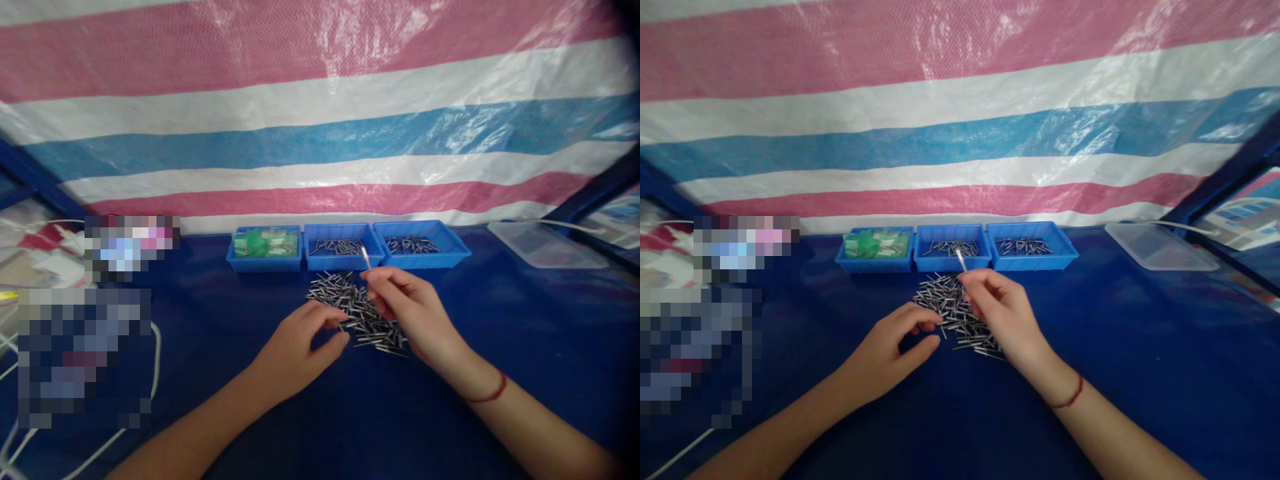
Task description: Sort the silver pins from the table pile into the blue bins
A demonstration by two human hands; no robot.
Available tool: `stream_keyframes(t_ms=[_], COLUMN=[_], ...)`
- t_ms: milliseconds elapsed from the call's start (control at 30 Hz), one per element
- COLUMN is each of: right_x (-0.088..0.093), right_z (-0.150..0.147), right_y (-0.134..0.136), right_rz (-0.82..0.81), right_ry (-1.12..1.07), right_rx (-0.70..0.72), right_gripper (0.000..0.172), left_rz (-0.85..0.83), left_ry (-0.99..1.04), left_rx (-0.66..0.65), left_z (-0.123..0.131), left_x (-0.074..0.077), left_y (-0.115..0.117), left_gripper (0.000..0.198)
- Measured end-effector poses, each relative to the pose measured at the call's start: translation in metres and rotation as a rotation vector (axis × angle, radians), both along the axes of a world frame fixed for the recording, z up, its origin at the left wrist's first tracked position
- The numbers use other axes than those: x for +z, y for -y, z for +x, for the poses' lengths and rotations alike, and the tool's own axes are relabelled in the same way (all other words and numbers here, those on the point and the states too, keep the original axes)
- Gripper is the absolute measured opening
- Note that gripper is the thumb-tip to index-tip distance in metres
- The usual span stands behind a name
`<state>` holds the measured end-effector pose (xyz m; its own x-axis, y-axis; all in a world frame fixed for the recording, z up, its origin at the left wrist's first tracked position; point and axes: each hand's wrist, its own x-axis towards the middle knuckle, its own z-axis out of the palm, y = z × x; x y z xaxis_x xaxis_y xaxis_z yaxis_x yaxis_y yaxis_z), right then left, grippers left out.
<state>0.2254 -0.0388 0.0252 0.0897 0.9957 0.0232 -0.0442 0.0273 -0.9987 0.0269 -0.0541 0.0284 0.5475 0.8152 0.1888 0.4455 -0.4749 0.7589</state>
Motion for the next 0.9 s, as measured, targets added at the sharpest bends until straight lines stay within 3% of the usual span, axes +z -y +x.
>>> stream_keyframes(t_ms=[133,300,500,667,900], right_x=[-0.001,-0.003,-0.006,-0.002,0.002], right_z=[0.025,0.049,0.041,0.023,0.01], right_y=[-0.022,-0.037,-0.032,-0.018,-0.009], right_rz=[-0.026,-0.131,-0.187,-0.181,-0.127], right_ry=[-0.26,-0.363,-0.359,-0.242,-0.075], right_rx=[-0.22,-0.328,-0.214,-0.065,0.005], right_gripper=[0.023,0.024,0.016,0.021,0.026], left_rz=[0.284,0.374,0.41,0.435,0.5], left_ry=[-0.265,-0.407,-0.46,-0.511,-0.551], left_rx=[-0.107,-0.057,-0.014,-0.019,-0.067], left_z=[-0.001,-0.002,-0.004,-0.006,-0.008], left_x=[-0.011,-0.018,-0.016,-0.015,-0.018], left_y=[-0.001,-0.006,-0.01,-0.012,-0.016], left_gripper=[0.029,0.031,0.023,0.015,0.019])
